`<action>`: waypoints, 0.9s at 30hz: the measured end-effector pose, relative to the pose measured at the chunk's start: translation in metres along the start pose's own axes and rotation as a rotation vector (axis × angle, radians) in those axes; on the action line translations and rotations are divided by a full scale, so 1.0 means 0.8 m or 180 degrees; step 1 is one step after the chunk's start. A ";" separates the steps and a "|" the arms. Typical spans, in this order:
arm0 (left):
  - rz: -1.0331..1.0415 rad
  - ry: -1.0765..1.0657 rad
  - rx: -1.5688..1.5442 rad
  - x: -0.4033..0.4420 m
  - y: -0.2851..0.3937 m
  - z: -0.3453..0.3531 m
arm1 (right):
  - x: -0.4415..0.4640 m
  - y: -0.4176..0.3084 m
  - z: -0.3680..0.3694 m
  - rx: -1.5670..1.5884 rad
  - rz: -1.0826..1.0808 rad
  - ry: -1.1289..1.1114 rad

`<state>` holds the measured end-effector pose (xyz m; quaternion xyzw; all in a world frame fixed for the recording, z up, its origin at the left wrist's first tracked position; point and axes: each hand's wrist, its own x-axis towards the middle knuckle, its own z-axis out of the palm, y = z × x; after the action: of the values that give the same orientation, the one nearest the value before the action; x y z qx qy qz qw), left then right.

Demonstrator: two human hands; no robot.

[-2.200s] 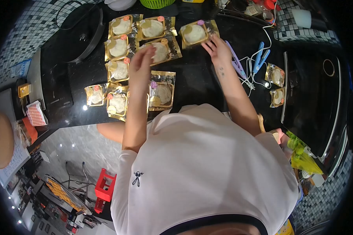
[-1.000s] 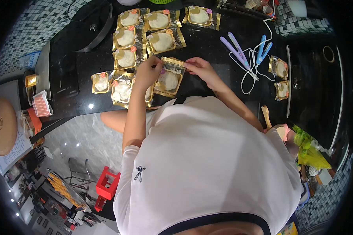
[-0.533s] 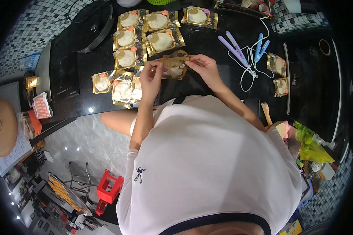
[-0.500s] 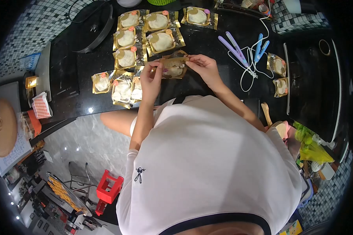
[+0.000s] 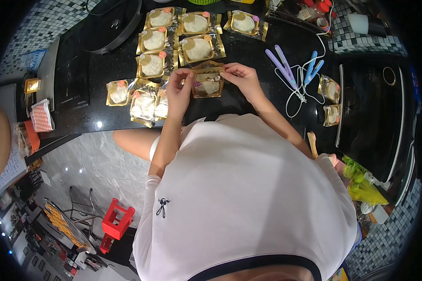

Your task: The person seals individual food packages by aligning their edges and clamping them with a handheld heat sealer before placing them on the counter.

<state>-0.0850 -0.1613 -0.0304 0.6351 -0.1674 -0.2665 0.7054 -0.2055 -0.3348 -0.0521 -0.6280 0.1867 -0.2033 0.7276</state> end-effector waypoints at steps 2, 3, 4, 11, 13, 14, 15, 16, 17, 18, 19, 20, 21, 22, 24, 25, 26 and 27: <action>0.0067 -0.0129 0.0166 0.006 0.001 -0.006 | 0.000 -0.001 -0.003 0.0029 0.0112 -0.0045; 0.0094 -0.0197 0.0252 0.008 0.001 -0.008 | 0.000 -0.002 -0.005 0.0032 0.0155 -0.0041; 0.0149 -0.0197 0.0209 0.008 0.000 -0.008 | -0.001 -0.002 -0.005 0.0037 0.0199 -0.0036; 0.0048 -0.0624 0.0233 0.008 0.019 -0.010 | -0.003 -0.013 -0.011 0.0112 0.0119 -0.0116; 0.0102 -0.0711 0.0533 0.009 0.014 -0.017 | -0.002 -0.014 -0.014 0.0026 0.0041 -0.0171; 0.0150 -0.0698 0.0687 0.009 0.014 -0.019 | -0.003 -0.018 -0.013 -0.0105 -0.0004 -0.0167; 0.0198 -0.0692 0.0839 0.010 0.013 -0.019 | -0.004 -0.023 -0.014 -0.0240 -0.0048 -0.0158; 0.0186 -0.0672 0.0782 0.009 0.012 -0.017 | -0.005 -0.028 -0.014 -0.0377 -0.0090 -0.0149; 0.0175 -0.0649 0.0723 0.006 0.020 -0.011 | -0.007 -0.035 -0.014 -0.0587 -0.0243 -0.0172; 0.0162 -0.0625 0.0665 0.002 0.028 -0.007 | -0.010 -0.043 -0.014 -0.0797 -0.0395 -0.0199; 0.0426 -0.0612 0.0915 -0.002 0.035 -0.007 | -0.013 -0.053 -0.013 -0.1005 -0.0549 -0.0226; 0.0690 -0.0594 0.1167 -0.008 0.043 -0.007 | -0.018 -0.069 -0.011 -0.1197 -0.0725 -0.0235; 0.0959 -0.0580 0.1421 -0.011 0.052 -0.007 | -0.024 -0.089 -0.008 -0.1387 -0.0905 -0.0237; 0.1131 -0.0505 0.1532 -0.014 0.062 -0.005 | -0.027 -0.098 -0.007 -0.1579 -0.1083 -0.0231; 0.1445 -0.0344 0.1729 -0.024 0.074 0.003 | -0.030 -0.099 -0.009 -0.1622 -0.1092 -0.0167; 0.1359 -0.0354 0.1679 -0.025 0.069 0.004 | -0.030 -0.099 -0.011 -0.1648 -0.1105 -0.0145; 0.1285 -0.0352 0.1629 -0.023 0.061 0.004 | -0.030 -0.093 -0.012 -0.1594 -0.1052 -0.0160; 0.1225 -0.0344 0.1583 -0.019 0.052 0.004 | -0.029 -0.090 -0.014 -0.1440 -0.0903 -0.0152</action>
<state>-0.0922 -0.1526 0.0127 0.7297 -0.3817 -0.1124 0.5560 -0.2354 -0.3416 0.0183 -0.7992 0.1203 -0.2415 0.5372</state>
